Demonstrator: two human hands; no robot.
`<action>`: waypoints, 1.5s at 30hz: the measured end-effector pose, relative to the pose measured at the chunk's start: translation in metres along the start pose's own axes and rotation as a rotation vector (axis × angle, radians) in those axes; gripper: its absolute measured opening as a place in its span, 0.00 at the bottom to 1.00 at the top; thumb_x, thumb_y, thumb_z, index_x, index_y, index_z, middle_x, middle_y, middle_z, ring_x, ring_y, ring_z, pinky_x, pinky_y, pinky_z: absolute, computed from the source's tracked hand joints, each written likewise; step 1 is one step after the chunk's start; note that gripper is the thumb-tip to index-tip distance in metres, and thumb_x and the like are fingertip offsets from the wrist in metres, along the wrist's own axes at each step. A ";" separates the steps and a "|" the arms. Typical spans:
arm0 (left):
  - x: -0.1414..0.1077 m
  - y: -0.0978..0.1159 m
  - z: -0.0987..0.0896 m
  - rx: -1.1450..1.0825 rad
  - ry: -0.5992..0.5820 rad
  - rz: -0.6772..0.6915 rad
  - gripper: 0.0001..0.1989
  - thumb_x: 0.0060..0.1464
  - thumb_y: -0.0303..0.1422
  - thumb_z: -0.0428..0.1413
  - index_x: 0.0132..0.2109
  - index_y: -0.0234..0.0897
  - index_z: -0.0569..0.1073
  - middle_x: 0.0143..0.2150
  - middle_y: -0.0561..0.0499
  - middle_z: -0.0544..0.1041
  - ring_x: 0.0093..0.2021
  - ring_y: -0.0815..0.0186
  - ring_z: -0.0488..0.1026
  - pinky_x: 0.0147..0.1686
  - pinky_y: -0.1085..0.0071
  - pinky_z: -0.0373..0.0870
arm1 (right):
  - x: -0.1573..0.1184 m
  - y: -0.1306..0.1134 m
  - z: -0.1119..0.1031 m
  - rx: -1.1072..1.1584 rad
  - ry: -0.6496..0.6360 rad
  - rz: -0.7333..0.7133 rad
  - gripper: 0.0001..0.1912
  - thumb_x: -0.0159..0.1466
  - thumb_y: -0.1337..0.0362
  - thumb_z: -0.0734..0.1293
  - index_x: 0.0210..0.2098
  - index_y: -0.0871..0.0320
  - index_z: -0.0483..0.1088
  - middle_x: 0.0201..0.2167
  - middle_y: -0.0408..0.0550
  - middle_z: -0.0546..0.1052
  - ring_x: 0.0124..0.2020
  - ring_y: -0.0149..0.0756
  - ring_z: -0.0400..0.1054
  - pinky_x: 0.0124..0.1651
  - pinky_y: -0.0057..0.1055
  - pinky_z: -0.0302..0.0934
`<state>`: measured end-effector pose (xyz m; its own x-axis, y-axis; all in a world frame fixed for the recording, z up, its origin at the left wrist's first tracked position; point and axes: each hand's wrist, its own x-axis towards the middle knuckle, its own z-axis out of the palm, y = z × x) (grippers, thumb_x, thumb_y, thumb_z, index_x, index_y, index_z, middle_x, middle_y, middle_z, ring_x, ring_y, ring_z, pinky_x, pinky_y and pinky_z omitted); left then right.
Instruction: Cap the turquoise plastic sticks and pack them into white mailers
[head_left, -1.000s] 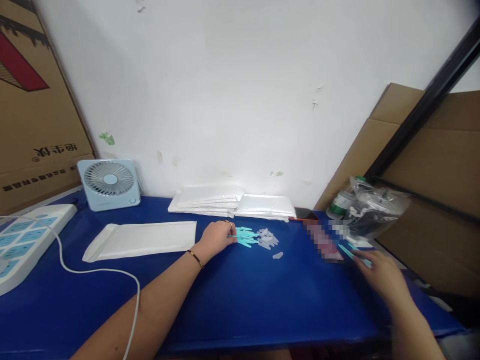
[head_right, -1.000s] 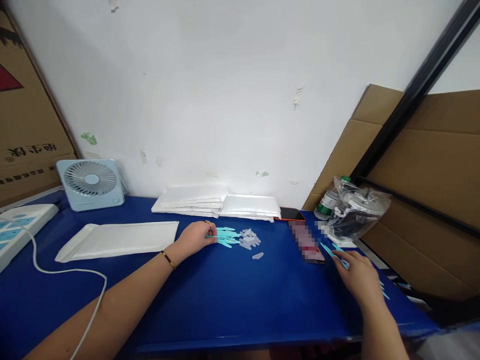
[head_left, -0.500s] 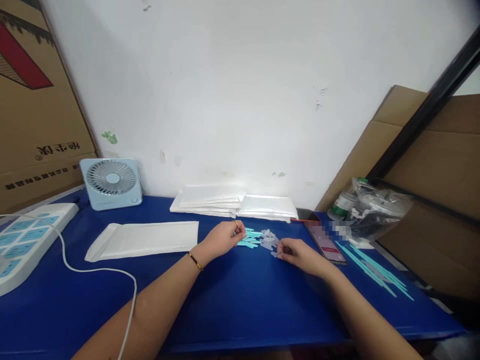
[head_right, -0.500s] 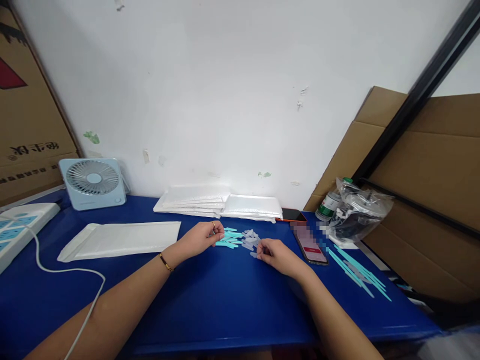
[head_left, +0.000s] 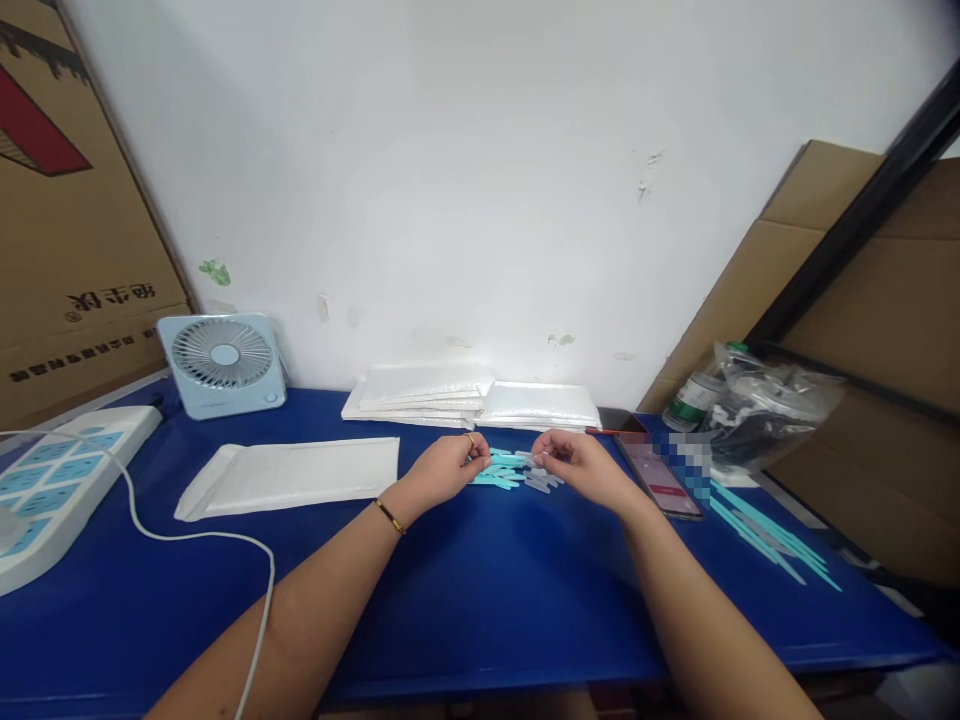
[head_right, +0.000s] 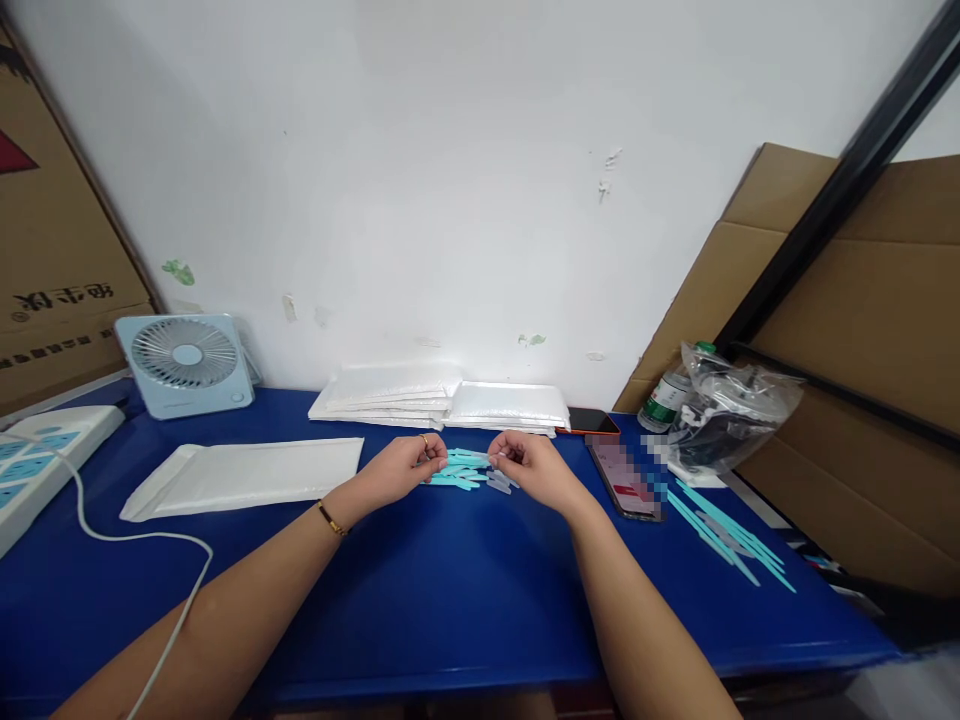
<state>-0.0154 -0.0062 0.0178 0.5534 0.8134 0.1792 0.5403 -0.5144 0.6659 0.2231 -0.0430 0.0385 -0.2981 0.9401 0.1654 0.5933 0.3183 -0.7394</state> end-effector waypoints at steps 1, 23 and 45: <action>0.000 0.001 0.000 0.001 -0.006 0.004 0.12 0.56 0.39 0.48 0.38 0.37 0.71 0.32 0.52 0.75 0.30 0.69 0.69 0.28 0.75 0.61 | 0.000 -0.001 0.002 0.015 -0.015 0.003 0.11 0.59 0.57 0.63 0.33 0.59 0.69 0.25 0.43 0.71 0.24 0.29 0.61 0.27 0.25 0.55; -0.002 0.002 0.003 0.615 -0.059 0.078 0.10 0.55 0.32 0.48 0.31 0.36 0.72 0.32 0.46 0.75 0.34 0.63 0.71 0.34 0.69 0.61 | -0.004 0.024 0.015 -0.413 -0.069 -0.058 0.04 0.55 0.70 0.61 0.28 0.58 0.67 0.27 0.44 0.71 0.26 0.30 0.62 0.31 0.26 0.53; -0.001 -0.001 0.004 0.321 -0.034 0.028 0.09 0.61 0.34 0.41 0.39 0.39 0.64 0.30 0.51 0.72 0.30 0.65 0.69 0.29 0.72 0.59 | 0.005 0.027 0.022 0.628 0.197 0.147 0.17 0.55 0.51 0.69 0.26 0.61 0.69 0.21 0.45 0.75 0.18 0.29 0.67 0.21 0.26 0.63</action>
<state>-0.0140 -0.0078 0.0146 0.5888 0.7911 0.1660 0.6942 -0.6001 0.3976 0.2210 -0.0327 0.0051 -0.0704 0.9919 0.1054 0.0525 0.1092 -0.9926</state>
